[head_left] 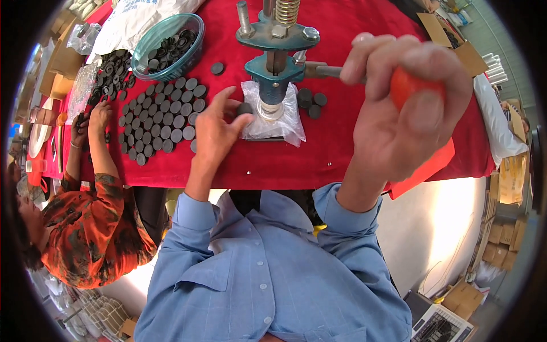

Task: The person assembles or shapes small plastic discs using a manual press.

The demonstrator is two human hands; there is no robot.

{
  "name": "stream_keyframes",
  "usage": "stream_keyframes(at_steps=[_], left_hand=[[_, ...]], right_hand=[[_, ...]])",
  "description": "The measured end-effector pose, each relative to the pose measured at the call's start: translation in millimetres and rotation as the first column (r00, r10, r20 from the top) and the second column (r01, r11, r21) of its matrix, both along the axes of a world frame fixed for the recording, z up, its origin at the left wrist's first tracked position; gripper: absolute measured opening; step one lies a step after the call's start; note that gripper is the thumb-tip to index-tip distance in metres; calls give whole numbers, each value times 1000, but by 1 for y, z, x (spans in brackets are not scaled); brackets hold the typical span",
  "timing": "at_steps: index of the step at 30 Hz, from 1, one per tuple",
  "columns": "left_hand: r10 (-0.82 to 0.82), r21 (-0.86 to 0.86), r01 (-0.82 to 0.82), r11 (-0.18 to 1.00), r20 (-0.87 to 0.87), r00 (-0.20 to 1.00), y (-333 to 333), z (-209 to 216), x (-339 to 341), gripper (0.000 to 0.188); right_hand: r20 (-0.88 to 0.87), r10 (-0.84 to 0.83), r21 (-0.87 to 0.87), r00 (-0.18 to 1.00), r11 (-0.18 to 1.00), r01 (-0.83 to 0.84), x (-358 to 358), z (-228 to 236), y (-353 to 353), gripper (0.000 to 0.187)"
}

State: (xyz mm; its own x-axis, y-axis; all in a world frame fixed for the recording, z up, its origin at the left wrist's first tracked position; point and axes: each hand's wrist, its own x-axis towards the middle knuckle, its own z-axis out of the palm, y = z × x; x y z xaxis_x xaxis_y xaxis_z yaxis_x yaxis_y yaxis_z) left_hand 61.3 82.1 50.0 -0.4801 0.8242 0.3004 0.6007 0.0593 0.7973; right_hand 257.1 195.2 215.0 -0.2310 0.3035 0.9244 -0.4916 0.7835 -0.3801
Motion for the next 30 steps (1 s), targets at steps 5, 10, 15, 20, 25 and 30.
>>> stream_keyframes(at_steps=[5,10,15,20,25,30], left_hand=[[-62,50,69,996,-121,991,16,-4,24,77],[-67,107,88,990,-190,980,27,-1,31,80],[-64,89,82,993,-191,979,24,2,29,81],[-195,103,202,974,-75,978,23,12,-8,50],[90,-3,-106,994,-513,854,45,-12,-65,42],[80,-93,-164,982,-582,809,61,-42,-86,42]], right_hand=[[-18,49,10,999,999,-49,-5,4,20,36],[104,63,128,993,989,-76,5,14,23,36],[170,63,147,983,985,-89,8,18,26,36],[19,-12,-91,1000,996,13,6,-2,-6,37],[78,85,-65,993,995,-80,22,-24,-33,24],[51,-102,-158,993,981,109,36,-93,-85,21]])
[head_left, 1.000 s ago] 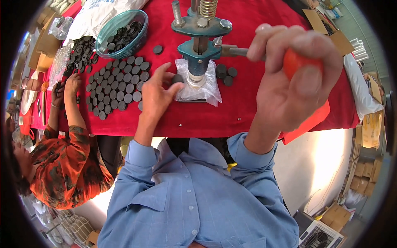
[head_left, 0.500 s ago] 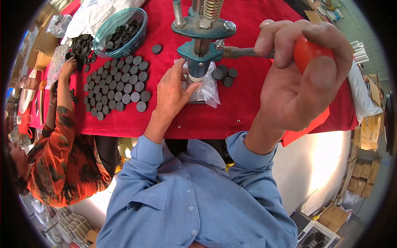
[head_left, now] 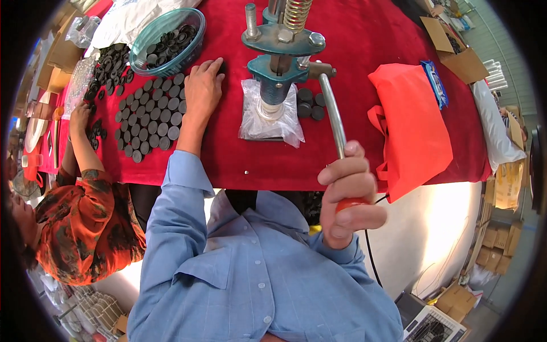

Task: The person assembles or shapes small plastic discs using a manual press.

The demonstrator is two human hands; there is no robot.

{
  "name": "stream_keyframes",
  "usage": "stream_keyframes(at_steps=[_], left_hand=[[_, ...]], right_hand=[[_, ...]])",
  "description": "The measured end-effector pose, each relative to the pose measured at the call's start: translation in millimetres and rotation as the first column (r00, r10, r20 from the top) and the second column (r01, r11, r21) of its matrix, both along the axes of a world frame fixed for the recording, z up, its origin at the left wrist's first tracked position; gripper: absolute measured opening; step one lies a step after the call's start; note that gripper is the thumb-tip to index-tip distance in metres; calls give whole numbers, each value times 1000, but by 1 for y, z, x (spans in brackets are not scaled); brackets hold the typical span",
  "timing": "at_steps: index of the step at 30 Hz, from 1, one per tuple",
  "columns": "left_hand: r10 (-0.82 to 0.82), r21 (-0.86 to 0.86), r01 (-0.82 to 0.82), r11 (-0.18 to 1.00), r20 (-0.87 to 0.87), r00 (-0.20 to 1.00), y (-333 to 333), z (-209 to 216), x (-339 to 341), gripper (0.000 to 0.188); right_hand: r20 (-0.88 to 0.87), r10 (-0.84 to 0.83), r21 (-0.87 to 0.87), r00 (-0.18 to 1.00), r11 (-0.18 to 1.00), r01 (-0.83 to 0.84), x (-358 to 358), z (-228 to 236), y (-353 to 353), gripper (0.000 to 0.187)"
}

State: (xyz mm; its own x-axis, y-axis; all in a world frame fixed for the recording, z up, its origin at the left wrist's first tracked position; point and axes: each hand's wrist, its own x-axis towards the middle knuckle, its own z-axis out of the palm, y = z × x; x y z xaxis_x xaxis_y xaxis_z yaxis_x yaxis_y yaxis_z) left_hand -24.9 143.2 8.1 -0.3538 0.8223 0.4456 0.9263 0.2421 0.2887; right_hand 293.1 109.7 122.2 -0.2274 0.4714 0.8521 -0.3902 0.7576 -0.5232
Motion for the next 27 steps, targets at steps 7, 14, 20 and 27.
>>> stream_keyframes(at_steps=[7,14,20,27], left_hand=[[-58,39,53,998,129,990,0,8,0,40],[-134,95,101,990,469,873,-58,50,69,50],[-271,175,213,961,461,845,-55,51,109,56],[-268,208,204,957,358,894,-40,47,115,63]], right_hand=[[16,-71,-2,997,997,71,0,7,1,23],[-39,9,107,999,994,-5,-12,50,35,22],[-57,140,118,988,984,-133,-32,85,74,27],[-71,121,59,990,991,-116,-36,90,80,29]])
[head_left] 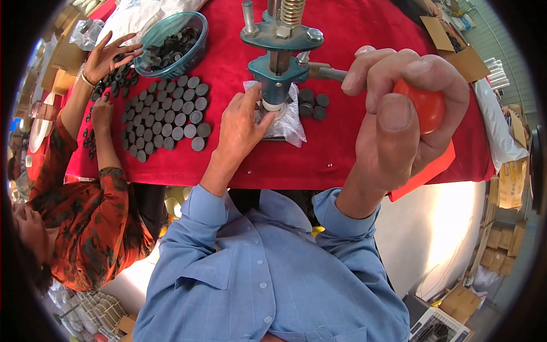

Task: The person assembles or shapes small plastic discs using a manual press.

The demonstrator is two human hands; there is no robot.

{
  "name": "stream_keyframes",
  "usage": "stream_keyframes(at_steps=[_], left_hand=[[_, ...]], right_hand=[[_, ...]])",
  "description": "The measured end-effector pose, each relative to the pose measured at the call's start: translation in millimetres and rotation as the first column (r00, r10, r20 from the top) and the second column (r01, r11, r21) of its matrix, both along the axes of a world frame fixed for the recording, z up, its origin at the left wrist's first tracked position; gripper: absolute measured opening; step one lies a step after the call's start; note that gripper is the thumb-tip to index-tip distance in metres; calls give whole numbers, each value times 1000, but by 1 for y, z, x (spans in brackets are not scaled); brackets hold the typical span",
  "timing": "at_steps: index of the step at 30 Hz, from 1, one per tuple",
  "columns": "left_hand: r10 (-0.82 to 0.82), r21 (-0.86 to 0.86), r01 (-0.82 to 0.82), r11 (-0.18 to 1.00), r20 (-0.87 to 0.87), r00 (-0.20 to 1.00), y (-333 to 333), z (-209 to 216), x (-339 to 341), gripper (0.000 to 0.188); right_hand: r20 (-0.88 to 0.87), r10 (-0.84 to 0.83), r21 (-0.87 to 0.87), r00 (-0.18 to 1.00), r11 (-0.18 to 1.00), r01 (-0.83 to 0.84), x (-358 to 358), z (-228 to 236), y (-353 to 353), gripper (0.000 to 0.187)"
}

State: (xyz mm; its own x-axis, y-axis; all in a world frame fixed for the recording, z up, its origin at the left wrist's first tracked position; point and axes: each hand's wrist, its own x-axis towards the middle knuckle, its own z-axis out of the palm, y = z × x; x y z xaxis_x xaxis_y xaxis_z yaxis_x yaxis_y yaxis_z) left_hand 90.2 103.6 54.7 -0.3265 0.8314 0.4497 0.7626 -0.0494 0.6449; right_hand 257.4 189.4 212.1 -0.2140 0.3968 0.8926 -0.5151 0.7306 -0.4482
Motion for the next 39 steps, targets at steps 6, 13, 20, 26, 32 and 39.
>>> stream_keyframes(at_steps=[6,13,20,26,32,39], left_hand=[[-4,1,4,1000,42,999,-5,0,-5,57],[294,-87,-357,930,-406,865,-58,-14,-59,37],[268,-169,-364,916,-419,868,-67,-26,-63,40],[350,-107,-412,905,-364,863,-66,-28,-66,43],[261,-109,-359,927,-501,825,-92,1,-48,47],[305,-215,-357,909,-239,922,-131,-21,-35,45]], right_hand=[[4,-16,-52,1000,999,16,4,-6,-12,32],[65,-55,-25,996,998,57,28,-60,-55,28],[100,-226,-87,969,968,235,36,-91,-85,30],[121,-234,-69,965,968,243,35,-92,-86,28],[80,-265,-57,961,961,270,32,-95,-84,28],[83,-272,-109,959,954,280,30,-89,-89,28]])
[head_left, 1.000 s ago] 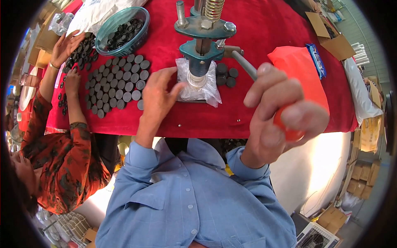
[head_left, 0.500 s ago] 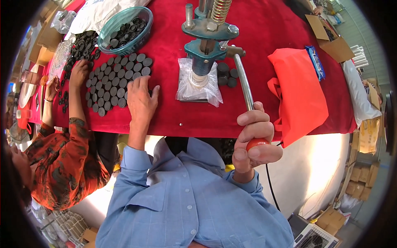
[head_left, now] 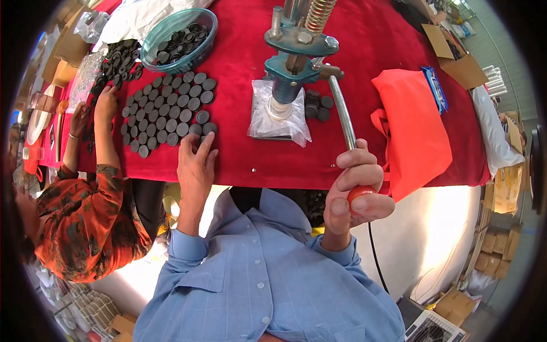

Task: The person assembles or shapes small plastic discs using a manual press.

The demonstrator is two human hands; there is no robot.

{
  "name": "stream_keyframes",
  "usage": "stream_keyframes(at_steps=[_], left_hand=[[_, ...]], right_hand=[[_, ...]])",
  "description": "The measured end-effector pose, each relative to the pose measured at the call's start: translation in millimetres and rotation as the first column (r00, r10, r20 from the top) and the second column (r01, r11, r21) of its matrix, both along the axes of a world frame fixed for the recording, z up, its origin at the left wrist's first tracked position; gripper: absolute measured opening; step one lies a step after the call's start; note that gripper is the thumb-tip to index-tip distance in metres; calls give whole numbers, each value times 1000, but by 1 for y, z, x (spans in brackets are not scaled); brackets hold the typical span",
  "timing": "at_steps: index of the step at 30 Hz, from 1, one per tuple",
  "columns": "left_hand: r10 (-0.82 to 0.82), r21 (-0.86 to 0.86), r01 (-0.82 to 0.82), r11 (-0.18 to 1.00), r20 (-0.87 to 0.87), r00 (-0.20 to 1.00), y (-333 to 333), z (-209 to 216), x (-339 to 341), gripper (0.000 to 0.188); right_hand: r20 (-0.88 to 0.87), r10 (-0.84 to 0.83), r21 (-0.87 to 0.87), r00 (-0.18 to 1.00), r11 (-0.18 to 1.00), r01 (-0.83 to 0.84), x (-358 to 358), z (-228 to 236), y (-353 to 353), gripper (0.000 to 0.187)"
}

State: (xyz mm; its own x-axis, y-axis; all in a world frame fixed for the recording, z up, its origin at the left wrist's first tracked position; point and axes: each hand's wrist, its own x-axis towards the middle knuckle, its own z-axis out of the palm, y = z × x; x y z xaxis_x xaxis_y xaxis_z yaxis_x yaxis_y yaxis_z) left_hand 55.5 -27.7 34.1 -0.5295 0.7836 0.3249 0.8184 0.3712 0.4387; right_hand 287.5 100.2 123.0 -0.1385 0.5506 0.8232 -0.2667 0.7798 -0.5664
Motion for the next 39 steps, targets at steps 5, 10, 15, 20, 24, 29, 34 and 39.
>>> stream_keyframes(at_steps=[5,10,15,20,24,29,34,39], left_hand=[[-28,176,29,984,-11,1000,-7,-20,-3,37],[-86,272,41,961,158,984,11,-10,8,45],[-224,391,116,913,242,944,74,11,25,57],[-234,343,155,926,204,951,109,11,31,62],[-267,372,155,915,271,925,113,12,34,65],[-317,375,227,899,197,928,129,13,45,71],[-278,390,184,902,200,939,137,6,46,76],[-294,389,198,900,203,934,129,9,41,71]], right_hand=[[2,22,1,1000,1000,-22,1,0,1,27],[-26,93,-15,995,996,-93,2,0,1,25],[-31,112,7,993,994,-112,2,8,6,26],[60,148,35,987,988,-150,1,36,24,32],[12,186,102,982,977,-186,-15,67,50,32],[-37,171,121,985,979,-165,-34,96,89,33],[-36,214,113,976,972,-209,-37,103,99,34],[-22,209,115,978,972,-205,-26,86,72,29]])
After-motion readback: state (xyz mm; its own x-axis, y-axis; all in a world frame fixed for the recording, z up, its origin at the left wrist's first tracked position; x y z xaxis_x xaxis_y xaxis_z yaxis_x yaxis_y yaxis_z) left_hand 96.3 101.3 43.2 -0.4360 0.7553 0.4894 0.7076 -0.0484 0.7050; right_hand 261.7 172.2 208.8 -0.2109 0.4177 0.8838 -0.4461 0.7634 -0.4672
